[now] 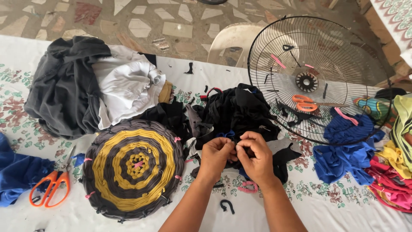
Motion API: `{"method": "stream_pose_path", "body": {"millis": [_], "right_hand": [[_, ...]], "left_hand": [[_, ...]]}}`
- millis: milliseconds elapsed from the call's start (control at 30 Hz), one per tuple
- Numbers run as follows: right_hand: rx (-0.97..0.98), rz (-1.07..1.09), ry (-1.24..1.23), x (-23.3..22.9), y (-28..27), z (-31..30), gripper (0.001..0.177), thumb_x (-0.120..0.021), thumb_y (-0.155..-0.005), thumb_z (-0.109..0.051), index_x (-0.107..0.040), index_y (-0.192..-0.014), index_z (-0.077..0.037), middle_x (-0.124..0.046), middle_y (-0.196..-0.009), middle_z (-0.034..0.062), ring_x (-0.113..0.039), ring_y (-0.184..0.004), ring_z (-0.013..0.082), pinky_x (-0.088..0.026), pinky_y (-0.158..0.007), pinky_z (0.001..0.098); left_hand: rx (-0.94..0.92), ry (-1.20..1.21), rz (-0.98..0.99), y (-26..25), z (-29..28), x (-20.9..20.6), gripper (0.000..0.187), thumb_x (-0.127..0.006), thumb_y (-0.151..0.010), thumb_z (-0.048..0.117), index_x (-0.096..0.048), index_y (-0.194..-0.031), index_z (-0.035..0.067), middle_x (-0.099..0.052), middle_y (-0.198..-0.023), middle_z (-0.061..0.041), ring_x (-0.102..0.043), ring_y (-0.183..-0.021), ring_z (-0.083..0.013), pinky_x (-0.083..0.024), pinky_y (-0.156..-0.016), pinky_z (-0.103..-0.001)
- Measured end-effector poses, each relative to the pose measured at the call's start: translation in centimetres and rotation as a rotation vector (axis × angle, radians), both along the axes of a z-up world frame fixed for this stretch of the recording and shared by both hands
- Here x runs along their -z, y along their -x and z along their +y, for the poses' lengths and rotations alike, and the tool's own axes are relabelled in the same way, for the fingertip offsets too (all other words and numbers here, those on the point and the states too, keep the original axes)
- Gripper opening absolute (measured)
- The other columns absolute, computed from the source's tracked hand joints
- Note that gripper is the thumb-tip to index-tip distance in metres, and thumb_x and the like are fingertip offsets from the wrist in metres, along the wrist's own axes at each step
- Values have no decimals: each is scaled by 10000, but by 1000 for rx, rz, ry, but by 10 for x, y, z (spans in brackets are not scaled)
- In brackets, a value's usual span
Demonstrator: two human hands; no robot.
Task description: Making a rug by weaving and tying cloth scraps onto a circular metal fan guard.
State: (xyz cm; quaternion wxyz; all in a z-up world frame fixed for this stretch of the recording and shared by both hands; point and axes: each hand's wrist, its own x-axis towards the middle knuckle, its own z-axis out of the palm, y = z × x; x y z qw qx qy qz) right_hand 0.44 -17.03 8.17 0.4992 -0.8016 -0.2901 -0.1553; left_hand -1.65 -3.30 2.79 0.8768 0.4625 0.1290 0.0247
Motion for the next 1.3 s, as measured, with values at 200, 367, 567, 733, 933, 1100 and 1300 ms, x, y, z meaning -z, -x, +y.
{"method": "stream_pose_path", "body": {"millis": [200, 367, 567, 733, 933, 1100, 1300], "right_hand": [[-41, -75, 31, -3, 1, 1, 80, -706, -892, -18, -673, -964, -20, -647, -1132, 85, -671, -904, 160, -550, -746, 271], [-37, -94, 64, 1, 0, 2, 89, -707, -876, -16, -675, -958, -24, -650, -1118, 98, -681, -945, 196, -561, -793, 297], [23, -84, 52, 3, 0, 5, 90, -728, -876, -20, -687, -956, -22, -657, -1086, 83, -690, -921, 191, -560, -773, 290], [-5, 63, -12, 15, -4, -5, 94, -700, -884, -2, -692, -974, -28, -662, -1097, 66, -689, -841, 136, -571, -709, 266], [-201, 408, -423, 39, -20, -19, 80, -598, -949, 1, -609, -1022, -31, -662, -1221, 48, -608, -1039, 72, -492, -933, 227], [-47, 807, -436, 51, -29, -28, 193, -672, -973, -141, -763, -1059, 5, -730, -925, 22, -622, -836, 59, -490, -765, 225], [-40, 762, -361, 40, -25, -25, 153, -745, -903, -97, -758, -1018, 2, -717, -896, -5, -604, -816, 64, -490, -734, 229]], "left_hand": [[43, 123, -34, -2, -1, 3, 159, -634, -989, 150, -661, -902, 20, -699, -741, -58, -649, -596, -118, -518, -560, -249], [42, 181, -16, -2, -1, 14, 150, -629, -995, 144, -663, -903, 30, -697, -765, -47, -653, -624, -114, -513, -582, -244], [53, 201, -26, 5, 5, -8, 127, -659, -971, 150, -682, -924, 34, -722, -808, -45, -700, -676, -125, -534, -613, -245], [89, 144, -61, 4, 6, -1, 120, -727, -944, 132, -706, -963, 16, -741, -853, -62, -721, -716, -134, -531, -624, -243], [132, 131, -21, 1, 8, 2, 151, -717, -949, 159, -720, -966, 9, -741, -830, -81, -714, -686, -148, -560, -649, -247], [165, 68, -42, 2, 8, -1, 159, -707, -960, 174, -713, -988, 17, -731, -820, -67, -703, -686, -138, -543, -649, -236], [149, 43, -70, 3, 6, -5, 184, -739, -934, 182, -714, -986, 8, -723, -811, -54, -696, -678, -125, -522, -636, -225]]}}
